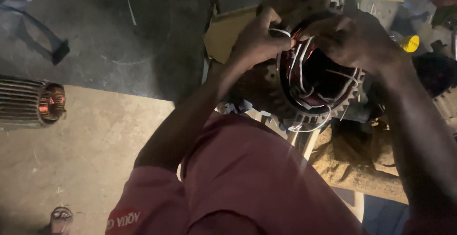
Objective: The person winds copper wire around a motor stator core, using both hands to guide and secure the wire into the slots. The person repeatedly adjusts the wire and the stator to ensure proper placement.
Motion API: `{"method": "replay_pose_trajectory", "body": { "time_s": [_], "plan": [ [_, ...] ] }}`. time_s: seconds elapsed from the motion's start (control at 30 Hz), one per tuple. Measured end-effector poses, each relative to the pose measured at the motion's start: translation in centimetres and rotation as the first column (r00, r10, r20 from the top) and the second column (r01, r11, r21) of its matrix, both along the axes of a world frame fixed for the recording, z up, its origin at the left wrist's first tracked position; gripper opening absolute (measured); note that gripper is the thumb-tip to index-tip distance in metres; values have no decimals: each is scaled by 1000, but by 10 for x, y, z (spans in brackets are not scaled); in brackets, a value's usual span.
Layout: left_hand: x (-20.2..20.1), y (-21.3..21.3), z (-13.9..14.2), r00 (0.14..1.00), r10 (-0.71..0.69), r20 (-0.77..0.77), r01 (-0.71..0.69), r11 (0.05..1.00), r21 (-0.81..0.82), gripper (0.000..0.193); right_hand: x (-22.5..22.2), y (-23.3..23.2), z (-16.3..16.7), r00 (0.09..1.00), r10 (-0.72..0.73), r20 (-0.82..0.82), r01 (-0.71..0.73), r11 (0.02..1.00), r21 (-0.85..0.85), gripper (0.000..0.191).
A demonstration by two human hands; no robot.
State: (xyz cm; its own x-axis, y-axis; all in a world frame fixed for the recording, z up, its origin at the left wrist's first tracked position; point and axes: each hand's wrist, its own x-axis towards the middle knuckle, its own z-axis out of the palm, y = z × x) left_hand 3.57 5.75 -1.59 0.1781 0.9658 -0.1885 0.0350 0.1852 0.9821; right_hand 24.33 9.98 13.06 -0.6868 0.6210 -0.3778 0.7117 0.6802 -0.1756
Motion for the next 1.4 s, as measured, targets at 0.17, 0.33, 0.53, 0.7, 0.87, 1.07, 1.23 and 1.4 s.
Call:
{"method": "replay_pose_trajectory", "body": {
  "time_s": [0.17,0.33,0.53,0.7,0.87,1.07,1.23,1.4],
  "plan": [
    [1,-1,-5,1000,-9,19,9,1000,3,58,-17,-7,10,904,-267,333,292,956,-25,30],
    [0,-2,1,1000,20,7,-20,1000,-15,58,-26,-10,16,995,63,-76,-60,997,43,22],
    [-1,-2,1,1000,23,4,-23,999,-43,57,-31,-17,17,905,-351,240,380,921,-89,37],
    [-1,-3,-4,998,46,-49,-44,998,54,56,-2,-14,-14,867,-373,332,400,916,-16,31],
    [0,-4,-3,998,47,-30,-48,998,-45,74,33,-63,-22,628,131,767,-477,843,247,18],
    [-1,-9,-6,992,-4,-127,-4,998,-68,65,40,-234,-8,939,71,337,-251,811,528,10],
    [-9,-11,-8,1000,16,21,-18,992,125,65,35,-242,-43,740,40,671,-571,566,595,18],
    [-19,-13,-5,998,-47,44,45,998,35,49,32,-253,-43,583,38,811,-715,498,491,38]
  ]
}}
